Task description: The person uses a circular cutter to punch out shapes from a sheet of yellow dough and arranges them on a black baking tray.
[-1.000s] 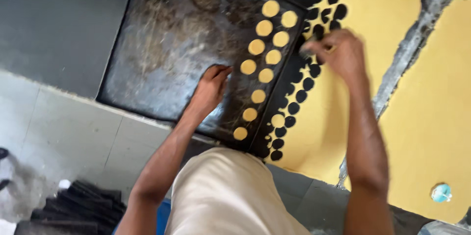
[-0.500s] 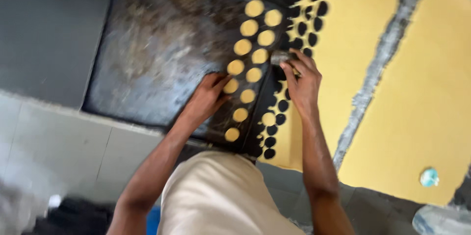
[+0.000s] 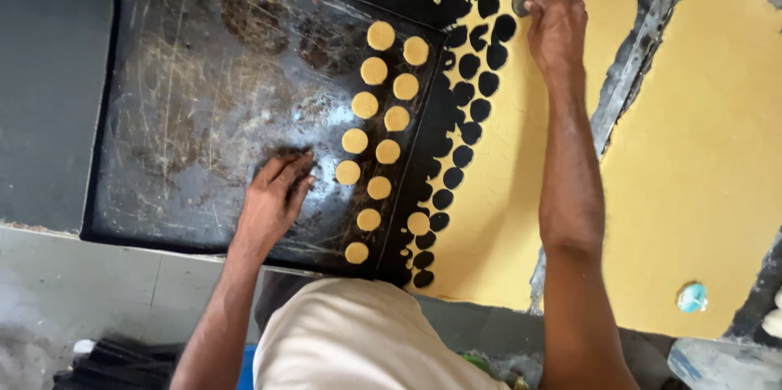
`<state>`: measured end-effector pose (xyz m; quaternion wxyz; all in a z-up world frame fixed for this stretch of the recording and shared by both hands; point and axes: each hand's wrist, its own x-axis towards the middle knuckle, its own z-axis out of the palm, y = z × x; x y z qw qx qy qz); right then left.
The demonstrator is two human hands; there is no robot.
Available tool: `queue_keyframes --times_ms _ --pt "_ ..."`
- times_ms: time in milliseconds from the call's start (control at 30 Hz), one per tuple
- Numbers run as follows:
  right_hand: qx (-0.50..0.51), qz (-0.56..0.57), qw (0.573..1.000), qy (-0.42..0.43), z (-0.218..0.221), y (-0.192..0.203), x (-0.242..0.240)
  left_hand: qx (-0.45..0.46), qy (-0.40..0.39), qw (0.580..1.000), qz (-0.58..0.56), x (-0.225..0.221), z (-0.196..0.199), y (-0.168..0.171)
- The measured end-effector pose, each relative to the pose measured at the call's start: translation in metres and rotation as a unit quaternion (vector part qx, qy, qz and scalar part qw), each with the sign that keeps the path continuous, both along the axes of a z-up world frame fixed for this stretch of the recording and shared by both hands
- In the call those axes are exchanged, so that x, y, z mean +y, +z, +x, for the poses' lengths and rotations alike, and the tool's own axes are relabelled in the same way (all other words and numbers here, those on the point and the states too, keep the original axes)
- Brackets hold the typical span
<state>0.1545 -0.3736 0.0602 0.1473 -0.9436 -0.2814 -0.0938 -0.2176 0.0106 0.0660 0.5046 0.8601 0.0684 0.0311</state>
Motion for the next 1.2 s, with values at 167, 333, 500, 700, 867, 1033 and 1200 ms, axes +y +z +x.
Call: queue_keyframes --times_ms 167,333,500,700,867,1033,1200 --pt "0.218 0.034 0.968 -0.122 0.013 0.061 0.005 -0.052 0.011 0.998 -0.017 0.002 -0.019 -0.008" --pt "0.125 -0.05 0.991 -0.017 -0.088 0.078 0.035 -0.074 0.004 0.997 -0.007 0.007 -0.035 -0.01" --pt "-0.09 -0.076 0.985 0.127 -0.278 0.035 0.109 -0.072 -0.01 0.997 -0.032 -0.001 -0.047 -0.032" --pt "0.036 0.143 0.987 0.056 -0.357 0.004 0.15 -0.076 -0.092 0.993 -0.014 -0.022 -0.052 -0.049" --pt "0.043 0.181 0.978 -0.096 -0.311 0.033 0.085 -0.091 -0.17 0.981 0.009 -0.022 -0.051 -0.027" --pt "0.07 0.101 0.991 -0.043 -0.232 0.047 0.046 -0.066 -0.149 0.986 0.035 -0.017 -0.037 -0.006" --pt "-0.054 0.019 0.998 -0.018 -0.1 0.046 0.017 -0.043 -0.089 0.993 0.057 -0.008 -0.036 0.003"
